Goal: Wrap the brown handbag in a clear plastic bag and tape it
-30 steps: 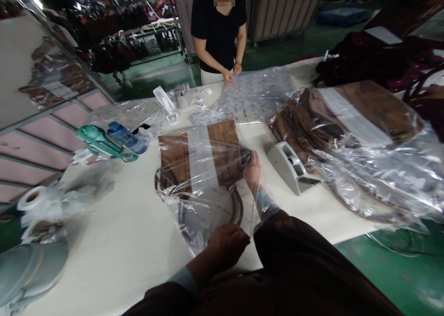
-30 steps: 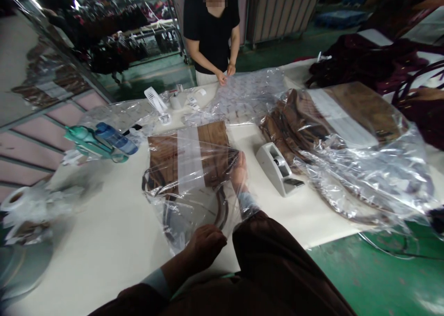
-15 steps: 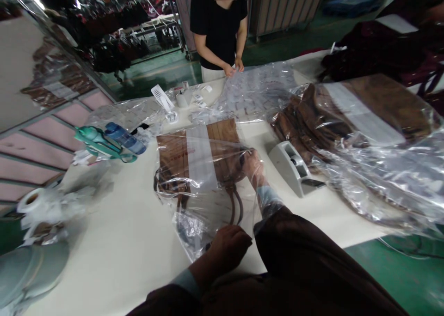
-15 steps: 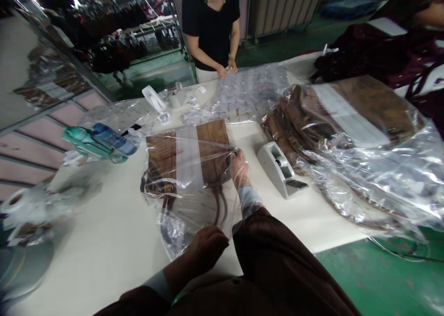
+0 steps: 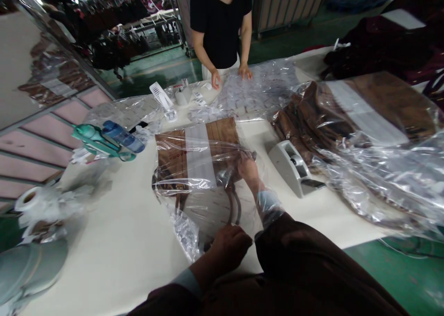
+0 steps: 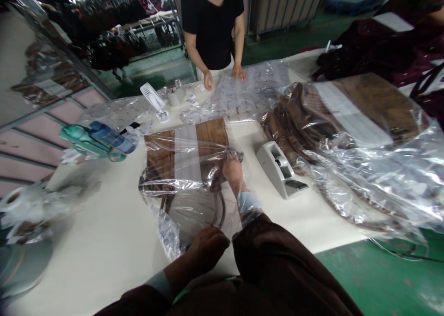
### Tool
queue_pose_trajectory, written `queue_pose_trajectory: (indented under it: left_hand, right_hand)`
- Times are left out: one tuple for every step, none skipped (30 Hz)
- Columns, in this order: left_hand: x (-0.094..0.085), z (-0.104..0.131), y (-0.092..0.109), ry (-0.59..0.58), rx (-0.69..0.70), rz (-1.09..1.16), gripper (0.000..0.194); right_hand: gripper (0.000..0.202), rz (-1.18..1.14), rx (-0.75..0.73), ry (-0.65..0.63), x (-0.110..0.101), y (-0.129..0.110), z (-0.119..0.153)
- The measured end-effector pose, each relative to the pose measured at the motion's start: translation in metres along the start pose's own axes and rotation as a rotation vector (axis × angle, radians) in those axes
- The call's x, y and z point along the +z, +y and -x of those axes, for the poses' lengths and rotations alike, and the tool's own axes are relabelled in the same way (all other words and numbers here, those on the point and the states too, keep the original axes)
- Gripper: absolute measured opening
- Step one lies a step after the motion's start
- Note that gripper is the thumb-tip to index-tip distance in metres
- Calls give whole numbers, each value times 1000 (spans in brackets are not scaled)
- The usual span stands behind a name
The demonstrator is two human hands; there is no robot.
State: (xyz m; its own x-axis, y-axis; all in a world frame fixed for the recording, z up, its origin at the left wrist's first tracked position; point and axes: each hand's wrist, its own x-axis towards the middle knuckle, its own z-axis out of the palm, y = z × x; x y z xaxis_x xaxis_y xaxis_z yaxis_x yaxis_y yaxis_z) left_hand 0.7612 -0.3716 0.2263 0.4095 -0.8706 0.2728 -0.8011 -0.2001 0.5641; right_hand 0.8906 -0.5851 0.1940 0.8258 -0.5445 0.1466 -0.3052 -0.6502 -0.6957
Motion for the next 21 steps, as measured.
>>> queue_pose_trajectory:
  left_hand:
    - [0,1,0,0,-7,-1,8]
    - [1,1,0,-3,-12,-3,8]
    - [1,1,0,-7,-15,-7,9]
    - [1,1,0,-12,-16,-11,9]
    - [2,1,0,-18,-13,-13,9]
    - [2,1,0,-22,-11,-12,10]
    - [3,1,0,-25,-9,-9,10]
    - [3,0,0,-29,-6,-5,10]
    - [4,0,0,-35,-5,-2,10]
    - [4,-1,0,-45,-5,-2,10]
    - [4,-1,0,-56,-7,-6,10]
    - [4,-1,0,-68,-8,-13,10]
    - [4,-1,0,-76,-10,-22,10]
    - [4,-1,1,-82,-9,-30,10]
    - [4,0,1,-84,-7,-36,9]
    - [4,1,0,-83,-5,-40,9]
    - [4,3,0,-81,-3,-40,8]
    - [5,5,-1,-83,-3,-35,8]
    - [6,7,-1,-86,-1,-27,9]
    - [7,9,-1,-92,2,-18,9]
    - [7,10,-2,-97,5,-10,9]
  right_hand:
    - [40,102,-17,-16,-1,-3,5]
    - [41,186,-14,-25,-3,-6,11]
    - [42,247,2,-18,-4,-7,16]
    - [44,283,12,3,-4,-9,20]
    - [47,296,4,31,-3,-9,24]
    - [49,294,-31,56,-1,-9,26]
    - [52,287,-86,68,2,-8,28]
    - [53,280,-152,61,6,-7,29]
    - [53,278,-214,40,9,-6,30]
    - [53,285,-251,21,12,-4,30]
    - [54,298,-253,18,14,-2,31]
    - [55,314,-223,38,15,0,32]
    - [57,328,-176,73,14,1,34]
    - [58,337,-130,111,12,3,36]
    - [58,342,-105,140,9,4,40]
    - [57,345,-110,153,5,4,43]
    - [55,347,-152,146,2,4,48]
    - [53,348,-223,123,0,3,52]
    - [51,351,-303,92,-1,2,55]
    - [50,355,-371,61,-1,1,57]
    - [50,360,-415,32,0,1,58]
